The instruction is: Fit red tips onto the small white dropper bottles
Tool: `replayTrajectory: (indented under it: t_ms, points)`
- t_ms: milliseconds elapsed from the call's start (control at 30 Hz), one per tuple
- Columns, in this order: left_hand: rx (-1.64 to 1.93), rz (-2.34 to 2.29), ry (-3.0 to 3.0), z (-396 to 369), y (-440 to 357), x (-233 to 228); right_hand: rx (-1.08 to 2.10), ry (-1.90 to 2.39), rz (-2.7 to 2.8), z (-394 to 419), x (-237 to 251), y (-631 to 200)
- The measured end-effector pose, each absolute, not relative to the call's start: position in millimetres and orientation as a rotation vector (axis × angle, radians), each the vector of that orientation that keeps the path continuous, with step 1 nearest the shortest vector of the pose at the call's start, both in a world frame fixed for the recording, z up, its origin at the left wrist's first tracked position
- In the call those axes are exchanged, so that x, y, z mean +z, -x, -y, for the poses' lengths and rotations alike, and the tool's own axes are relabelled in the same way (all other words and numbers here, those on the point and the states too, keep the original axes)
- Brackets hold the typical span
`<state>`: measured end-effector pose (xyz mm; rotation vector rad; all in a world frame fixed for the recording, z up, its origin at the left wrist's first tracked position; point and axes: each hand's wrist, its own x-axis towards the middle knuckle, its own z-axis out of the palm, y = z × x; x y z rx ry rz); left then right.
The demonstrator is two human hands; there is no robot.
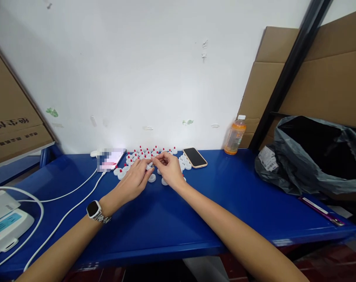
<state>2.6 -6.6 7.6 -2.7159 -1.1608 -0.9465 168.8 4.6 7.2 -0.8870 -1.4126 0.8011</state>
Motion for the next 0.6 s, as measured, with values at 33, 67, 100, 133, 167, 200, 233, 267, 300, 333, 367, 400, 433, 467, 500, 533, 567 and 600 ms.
replayTrajectory:
  t_ms: [33, 67, 100, 133, 167, 200, 233, 267, 300, 333, 367, 400, 433, 467, 500, 533, 567, 600]
  points:
    - [-0.935, 1.15, 2.713, 4, -7, 10, 0.758, 0.907, 1.398, -4, 8, -170]
    - [-0.924, 1.135, 2.714, 2, -11, 13, 0.713, 0.92, 1.384, -4, 9, -171]
    - [-0.915, 1.117, 2.714, -1, -16, 16, 0.669, 0.926, 1.365, -3, 10, -173]
    - [-0.911, 1.095, 2.714, -3, -21, 18, 0.629, 0.928, 1.341, -3, 11, -175]
    - [-0.904, 1.078, 2.715, -6, -26, 20, 0.591, 0.927, 1.314, -3, 11, -177]
    - [-0.904, 1.064, 2.713, -8, -31, 21, 0.555, 0.927, 1.295, -3, 12, -179]
    - [-0.903, 1.053, 2.716, -10, -36, 22, 0.522, 0.929, 1.287, -3, 12, -182]
    - [-0.906, 1.045, 2.718, -11, -41, 22, 0.495, 0.937, 1.294, -3, 11, -186]
    - [-0.911, 1.039, 2.721, -12, -46, 21, 0.477, 0.949, 1.313, -3, 10, -190]
    - [-0.913, 1.034, 2.73, -13, -50, 20, 0.469, 0.962, 1.34, -3, 10, -194]
    - [-0.91, 1.026, 2.743, -14, -54, 19, 0.468, 0.972, 1.371, -2, 10, -199]
    - [-0.908, 1.012, 2.759, -15, -57, 18, 0.472, 0.979, 1.404, -2, 10, -205]
    - [-0.913, 0.997, 2.773, -16, -59, 17, 0.481, 0.981, 1.437, -1, 12, -210]
    - [-0.929, 0.988, 2.779, -18, -61, 17, 0.494, 0.979, 1.469, -2, 14, -216]
    - [-0.946, 0.988, 2.778, -21, -61, 17, 0.502, 0.978, 1.496, -4, 18, -223]
    - [-0.97, 1.0, 2.767, -24, -61, 17, 0.498, 0.984, 1.519, -9, 22, -230]
    - [-0.994, 1.028, 2.744, -27, -59, 17, 0.474, 1.007, 1.538, -15, 26, -237]
    - [-0.992, 1.062, 2.737, -30, -56, 17, 0.421, 1.046, 1.553, -23, 30, -244]
